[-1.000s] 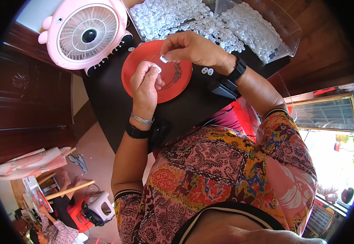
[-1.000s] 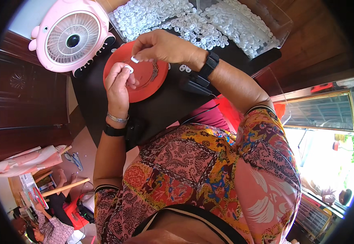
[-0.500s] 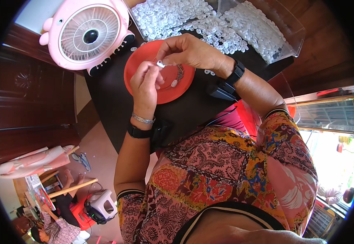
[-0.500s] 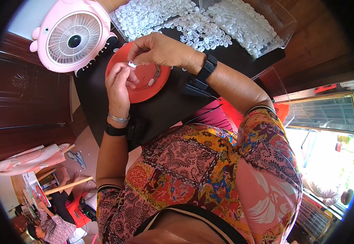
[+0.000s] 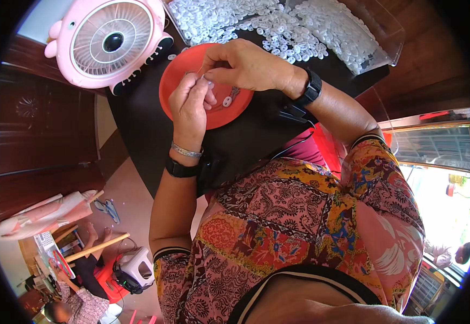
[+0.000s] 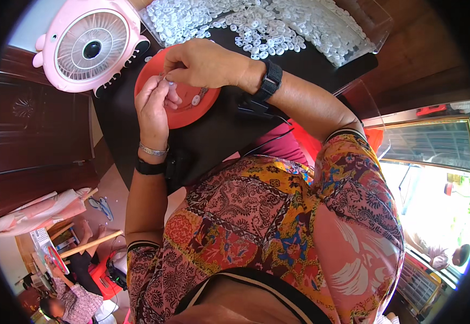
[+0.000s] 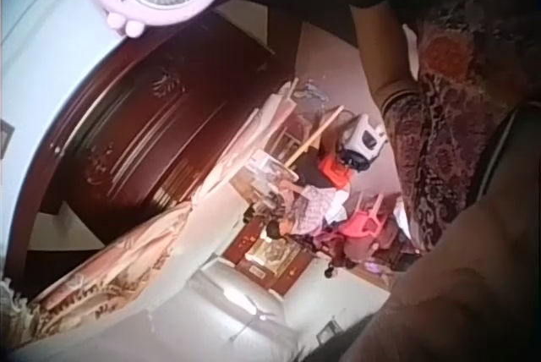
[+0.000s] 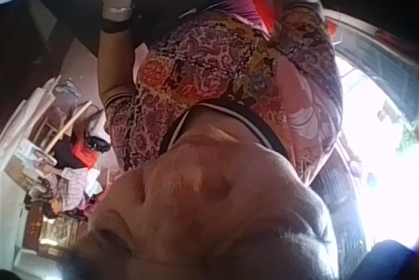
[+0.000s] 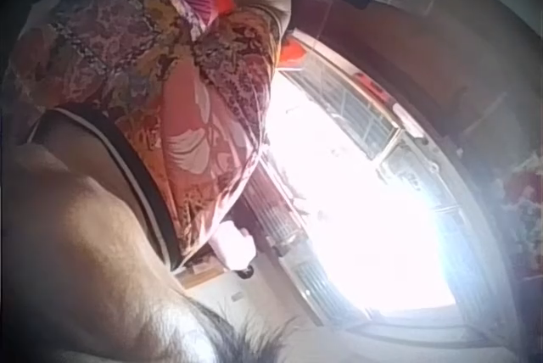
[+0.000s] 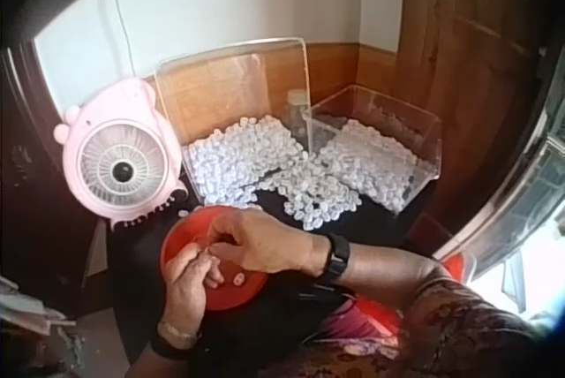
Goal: Sorting small white plastic components by picking them from a container and placing them onto a red plate.
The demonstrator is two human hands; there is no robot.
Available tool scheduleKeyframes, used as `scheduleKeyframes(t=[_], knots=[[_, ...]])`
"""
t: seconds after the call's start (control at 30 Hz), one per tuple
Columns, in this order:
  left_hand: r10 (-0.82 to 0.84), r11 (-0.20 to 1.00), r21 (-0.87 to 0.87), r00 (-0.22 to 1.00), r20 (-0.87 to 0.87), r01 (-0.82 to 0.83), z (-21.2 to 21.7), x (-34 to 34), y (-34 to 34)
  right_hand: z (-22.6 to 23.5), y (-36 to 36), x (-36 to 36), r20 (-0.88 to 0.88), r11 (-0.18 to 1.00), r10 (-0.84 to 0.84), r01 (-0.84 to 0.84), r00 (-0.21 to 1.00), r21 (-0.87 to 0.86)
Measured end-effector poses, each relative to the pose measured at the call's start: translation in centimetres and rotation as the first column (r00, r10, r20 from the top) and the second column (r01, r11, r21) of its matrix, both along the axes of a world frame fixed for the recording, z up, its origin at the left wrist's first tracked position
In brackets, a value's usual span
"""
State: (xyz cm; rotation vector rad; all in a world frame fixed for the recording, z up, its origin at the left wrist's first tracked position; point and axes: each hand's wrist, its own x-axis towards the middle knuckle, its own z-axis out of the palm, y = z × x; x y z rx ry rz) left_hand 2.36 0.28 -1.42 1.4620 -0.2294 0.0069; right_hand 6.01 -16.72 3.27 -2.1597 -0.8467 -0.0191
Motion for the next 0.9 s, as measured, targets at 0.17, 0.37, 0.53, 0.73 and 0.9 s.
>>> scheduleKeyframes(t=[0.17,0.37,0.53,0.73,0.9], knots=[[-0.072,0.985,-0.164,0.991,-0.111,0.054,0.5,0.1,0.4,0.0,0.5,-0.1,0.081,0.997,0.015,-0.021,0.997,0.079],[-0.108,0.965,-0.251,0.983,-0.147,0.068,0.7,0.0,0.6,0.6,0.6,-0.2,0.104,0.998,0.01,-0.017,0.995,0.064],[-0.226,0.928,-0.343,0.951,-0.212,0.144,0.4,0.2,1.0,0.2,0.6,-0.1,0.31,0.998,0.058,-0.061,0.949,0.002],[-0.214,0.917,-0.378,0.957,-0.193,0.129,0.1,0.7,1.1,-0.3,0.4,0.1,-0.15,0.954,0.118,-0.07,0.982,0.291],[-0.067,0.967,-0.253,0.987,-0.146,0.028,1.1,0.2,0.7,0.9,0.4,-0.1,-0.145,0.999,-0.024,0.031,0.989,0.042]])
